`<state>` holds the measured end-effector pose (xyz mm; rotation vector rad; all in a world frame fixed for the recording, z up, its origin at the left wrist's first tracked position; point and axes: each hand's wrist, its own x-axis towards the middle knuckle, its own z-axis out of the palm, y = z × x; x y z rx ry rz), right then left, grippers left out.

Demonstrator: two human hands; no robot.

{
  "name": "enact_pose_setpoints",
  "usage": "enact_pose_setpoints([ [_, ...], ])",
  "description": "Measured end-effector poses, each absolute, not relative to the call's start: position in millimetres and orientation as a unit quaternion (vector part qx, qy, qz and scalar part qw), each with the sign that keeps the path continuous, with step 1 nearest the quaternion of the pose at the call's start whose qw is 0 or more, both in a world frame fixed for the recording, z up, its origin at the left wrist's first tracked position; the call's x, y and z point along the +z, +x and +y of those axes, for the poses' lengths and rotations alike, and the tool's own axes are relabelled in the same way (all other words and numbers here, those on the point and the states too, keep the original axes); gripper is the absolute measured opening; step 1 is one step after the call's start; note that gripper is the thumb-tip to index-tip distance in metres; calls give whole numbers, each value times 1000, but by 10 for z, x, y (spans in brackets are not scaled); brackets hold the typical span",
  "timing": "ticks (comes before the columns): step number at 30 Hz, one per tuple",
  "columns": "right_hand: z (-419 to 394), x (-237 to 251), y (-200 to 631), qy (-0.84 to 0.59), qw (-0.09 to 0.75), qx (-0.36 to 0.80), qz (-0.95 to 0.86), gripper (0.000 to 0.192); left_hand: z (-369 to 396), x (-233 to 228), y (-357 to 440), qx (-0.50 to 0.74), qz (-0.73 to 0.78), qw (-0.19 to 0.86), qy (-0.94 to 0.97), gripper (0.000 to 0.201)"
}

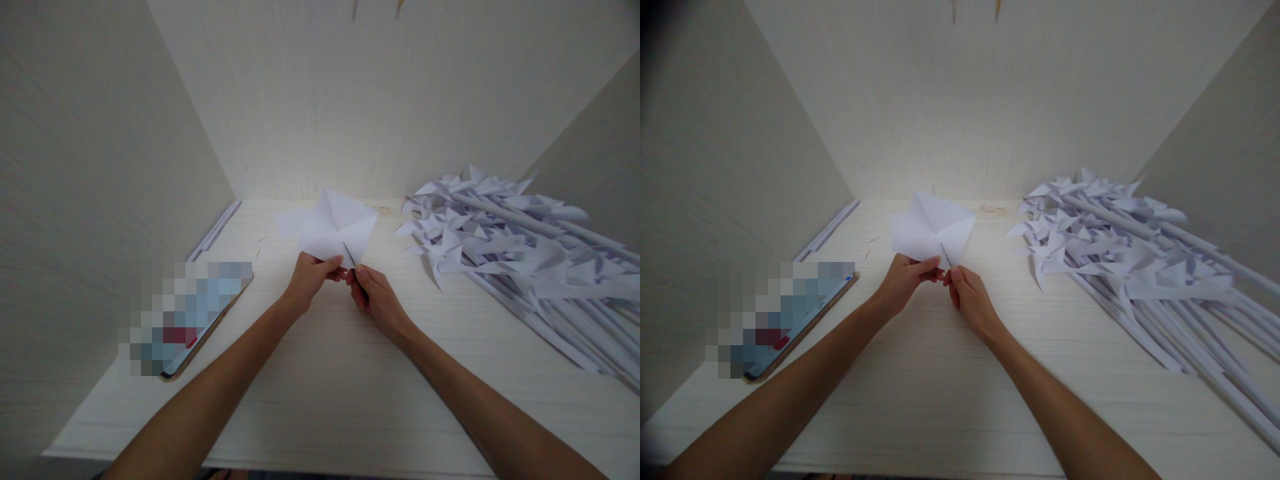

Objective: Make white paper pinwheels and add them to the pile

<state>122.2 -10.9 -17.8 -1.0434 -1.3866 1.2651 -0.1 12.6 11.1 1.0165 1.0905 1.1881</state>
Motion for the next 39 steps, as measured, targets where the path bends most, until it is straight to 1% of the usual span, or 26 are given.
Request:
enact_pose_setpoints([
  [26,-101,-190,1218,-447,484,499,-563,36,104,73,4,482,443,576,490,14],
  [32,-100,-188,1226,-463,479,487,-565,34,127,75,-28,463,475,554,503,13],
  [36,-98,-196,1220,-472,476,478,-567,37,160,92,-77,463,482,535,516,15],
  [39,-101,-194,1212,-478,471,471,-573,39,217,153,-185,495,471,537,495,22],
])
